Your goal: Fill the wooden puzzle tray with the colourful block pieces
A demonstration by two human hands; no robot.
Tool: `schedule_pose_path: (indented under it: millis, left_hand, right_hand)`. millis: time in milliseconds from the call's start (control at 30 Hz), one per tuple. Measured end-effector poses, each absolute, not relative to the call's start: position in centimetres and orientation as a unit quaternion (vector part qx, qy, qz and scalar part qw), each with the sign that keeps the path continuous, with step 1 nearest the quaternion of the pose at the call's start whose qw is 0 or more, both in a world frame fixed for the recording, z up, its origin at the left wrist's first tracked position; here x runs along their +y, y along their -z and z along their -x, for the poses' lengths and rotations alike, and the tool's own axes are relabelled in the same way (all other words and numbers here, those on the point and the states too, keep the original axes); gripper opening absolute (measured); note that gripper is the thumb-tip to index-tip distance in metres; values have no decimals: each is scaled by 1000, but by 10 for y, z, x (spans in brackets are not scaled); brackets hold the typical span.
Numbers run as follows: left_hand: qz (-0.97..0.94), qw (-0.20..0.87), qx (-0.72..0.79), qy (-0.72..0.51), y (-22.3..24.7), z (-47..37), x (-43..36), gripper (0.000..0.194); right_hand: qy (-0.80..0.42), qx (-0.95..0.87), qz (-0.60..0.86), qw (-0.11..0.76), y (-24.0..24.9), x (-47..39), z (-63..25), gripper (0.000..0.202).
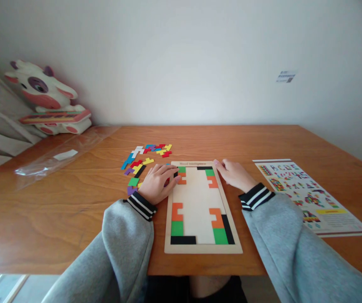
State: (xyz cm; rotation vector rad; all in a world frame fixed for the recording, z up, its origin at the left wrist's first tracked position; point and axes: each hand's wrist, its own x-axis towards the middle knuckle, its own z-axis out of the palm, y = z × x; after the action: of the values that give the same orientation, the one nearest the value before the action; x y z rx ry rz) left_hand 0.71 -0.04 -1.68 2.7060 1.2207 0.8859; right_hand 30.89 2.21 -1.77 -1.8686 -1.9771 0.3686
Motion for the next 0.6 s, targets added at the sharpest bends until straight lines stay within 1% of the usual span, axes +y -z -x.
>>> schedule_pose_path:
  millis: [33, 100, 233, 300, 500, 600]
  left_hand:
    - [-872, 17, 396, -288, 15, -3, 1, 31]
    - [-875, 9, 394, -282, 12, 12, 6, 33]
    - [-889, -5, 387, -245, 9, 53, 16, 46]
    - [-887, -11, 400, -231, 10, 71, 19, 55]
    - [-876, -23, 435, -208, 10, 101, 21, 68]
    - [-882, 2, 428, -197, 8, 114, 16, 84]
  right_hand:
    - [-137, -700, 674, 192, 17, 24, -308, 46]
    - [-152, -687, 678, 213, 17, 22, -308, 51]
    - [-181, -669, 651, 310, 21, 10, -310, 57]
    - [-184, -668, 639, 334, 21, 7, -311, 58]
    - [-181, -674, 628, 345, 21, 7, -311, 59]
    - [-195, -662, 630, 357, 21, 7, -313, 60]
